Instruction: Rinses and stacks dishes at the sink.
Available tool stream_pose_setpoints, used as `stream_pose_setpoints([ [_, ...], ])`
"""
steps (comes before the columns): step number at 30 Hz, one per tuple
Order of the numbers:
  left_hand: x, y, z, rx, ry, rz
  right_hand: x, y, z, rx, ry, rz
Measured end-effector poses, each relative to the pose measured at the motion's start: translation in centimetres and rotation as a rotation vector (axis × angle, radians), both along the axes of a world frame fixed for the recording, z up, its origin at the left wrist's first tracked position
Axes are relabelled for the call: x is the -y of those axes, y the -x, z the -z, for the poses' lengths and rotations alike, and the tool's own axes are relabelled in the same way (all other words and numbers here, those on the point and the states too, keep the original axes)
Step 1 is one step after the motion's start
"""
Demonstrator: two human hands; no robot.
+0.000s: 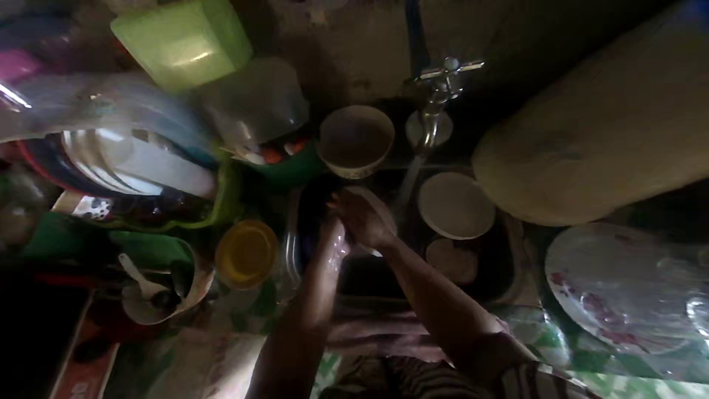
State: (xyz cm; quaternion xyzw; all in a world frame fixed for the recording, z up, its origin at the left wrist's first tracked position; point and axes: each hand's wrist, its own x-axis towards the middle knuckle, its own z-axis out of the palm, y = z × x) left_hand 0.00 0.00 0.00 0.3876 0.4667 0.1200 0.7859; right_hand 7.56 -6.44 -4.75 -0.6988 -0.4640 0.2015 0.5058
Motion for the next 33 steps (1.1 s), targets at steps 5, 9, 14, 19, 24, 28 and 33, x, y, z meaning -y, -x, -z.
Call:
stream_pose_setpoints([
  [5,1.7,1.5,0.3,0.158,-0.135,0.064,0.9,-4.2,1.2,0.015,0.163,0.168],
  [9,4.6,3.2,-0.3,0.174,-0.422,0.264,5.0,-5.1,2.8,-0.618,0.247,0.540],
  [14,6.9,2.7,-0.9,0.157,-0.970,0.959,11.7,-2.3,2.6,-1.305,-0.323,0.644],
  [19,5.9,-0.6,1.5,0.318,-1.299,1.399,19.4,-6.1,-0.2,-1.113,-0.309,0.792],
  [24,4.6,-2.5,6.2,0.175,-1.365,1.293,22.9,-8.6,0.5,-0.872,-0.038,0.847],
  [28,1.2,-1.5,10.2,-0.389,-1.237,0.990,22.7,-7.6,0.8,-0.519,0.337,1.054],
  [33,-3.4,1.7,14.2,-0.800,-0.919,0.738,21.3,-7.0,1.1,-0.036,0.530,1.023],
])
